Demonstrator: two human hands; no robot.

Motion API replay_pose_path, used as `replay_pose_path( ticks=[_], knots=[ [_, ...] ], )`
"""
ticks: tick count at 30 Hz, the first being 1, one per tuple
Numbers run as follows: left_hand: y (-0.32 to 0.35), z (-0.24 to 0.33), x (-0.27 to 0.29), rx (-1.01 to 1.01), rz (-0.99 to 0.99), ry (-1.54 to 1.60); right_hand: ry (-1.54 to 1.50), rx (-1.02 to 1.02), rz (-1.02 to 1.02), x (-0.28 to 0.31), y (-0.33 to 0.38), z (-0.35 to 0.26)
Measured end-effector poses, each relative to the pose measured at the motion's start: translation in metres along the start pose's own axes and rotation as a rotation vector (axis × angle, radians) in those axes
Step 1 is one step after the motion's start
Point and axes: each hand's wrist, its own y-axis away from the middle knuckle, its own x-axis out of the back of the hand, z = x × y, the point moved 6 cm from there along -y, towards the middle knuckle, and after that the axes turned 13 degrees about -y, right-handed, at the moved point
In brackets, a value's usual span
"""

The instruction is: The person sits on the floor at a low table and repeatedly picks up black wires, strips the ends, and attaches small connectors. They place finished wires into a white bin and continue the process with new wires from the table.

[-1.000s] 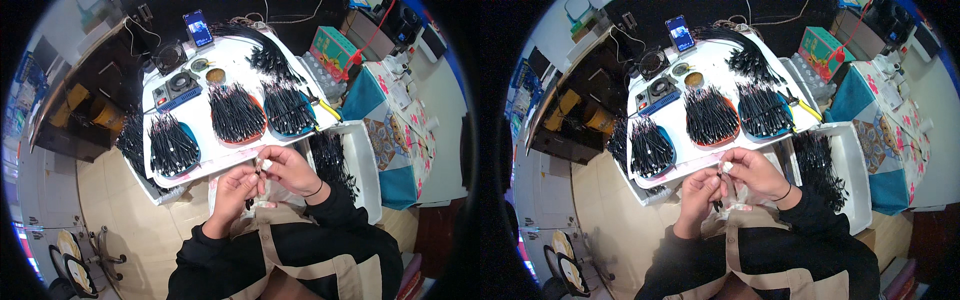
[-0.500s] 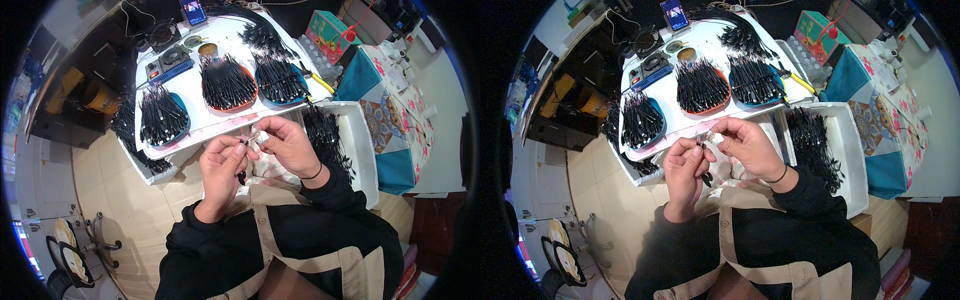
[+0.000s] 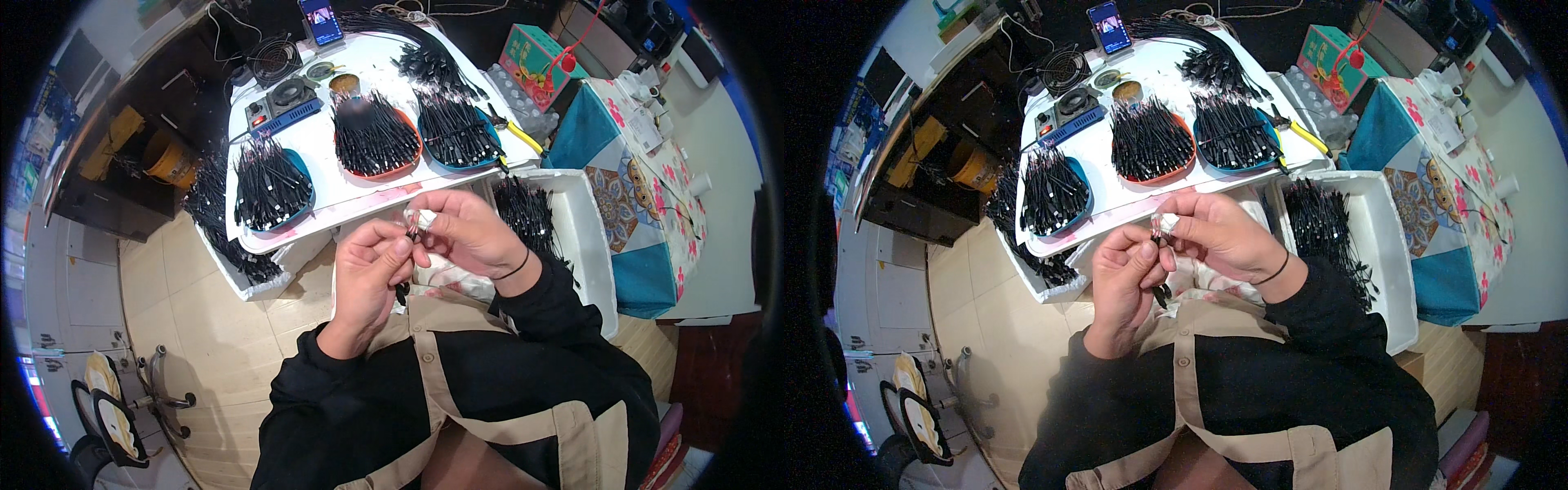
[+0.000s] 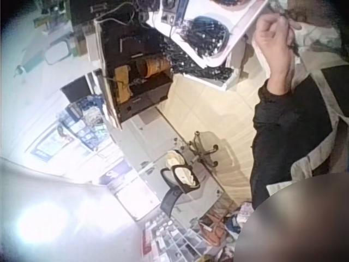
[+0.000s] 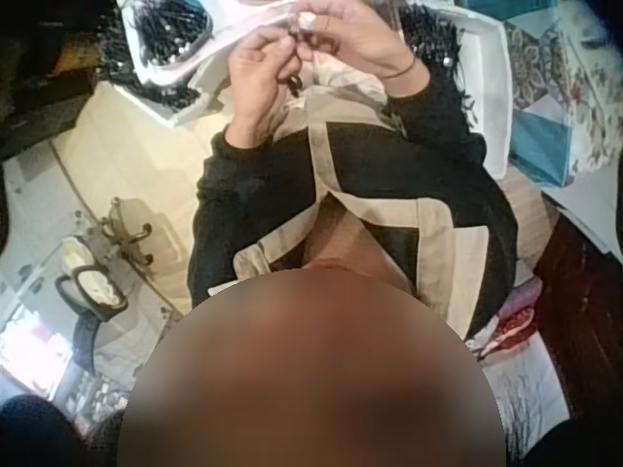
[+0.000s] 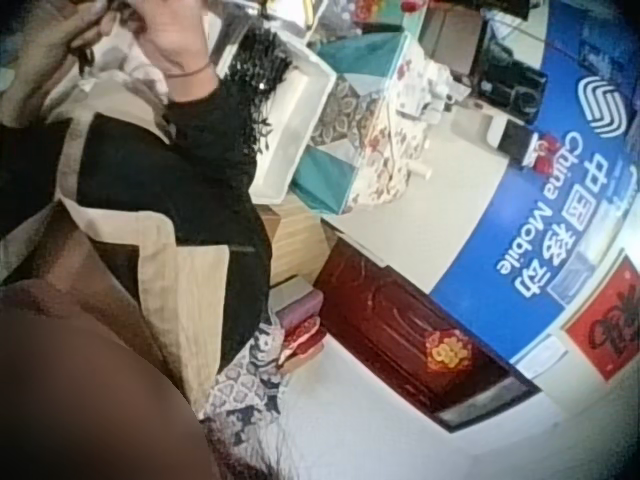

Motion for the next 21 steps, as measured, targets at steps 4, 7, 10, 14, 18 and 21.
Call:
replay_pose_path(
  ticks=[4, 7, 10, 14, 18, 21],
  knots=[
    [-0.003, -0.006, 0.002, 0.01, 0.003, 0.024, -0.123, -0.101, 0.004, 0.002, -0.002, 0.013],
    [-0.004, -0.008, 0.004, 0.07, -0.016, -0.094, 0.167, -0.035, 0.083, 0.011, -0.003, 0.003],
    [-0.004, -0.009, 0.003, 0.088, -0.049, -0.169, 0.137, -0.093, -0.008, 0.01, -0.004, -0.001],
    [-0.006, -0.015, 0.002, 0.173, -0.11, -0.092, -0.339, -0.29, 0.018, 0.014, -0.005, 0.023],
    [-0.019, -0.02, 0.008, 0.218, -0.087, -0.043, -0.256, -0.195, 0.036, 0.032, -0.015, 0.019],
    [-0.028, -0.023, 0.01, 0.256, -0.075, -0.068, -0.179, -0.226, 0.049, 0.043, -0.023, 0.012]
  ],
)
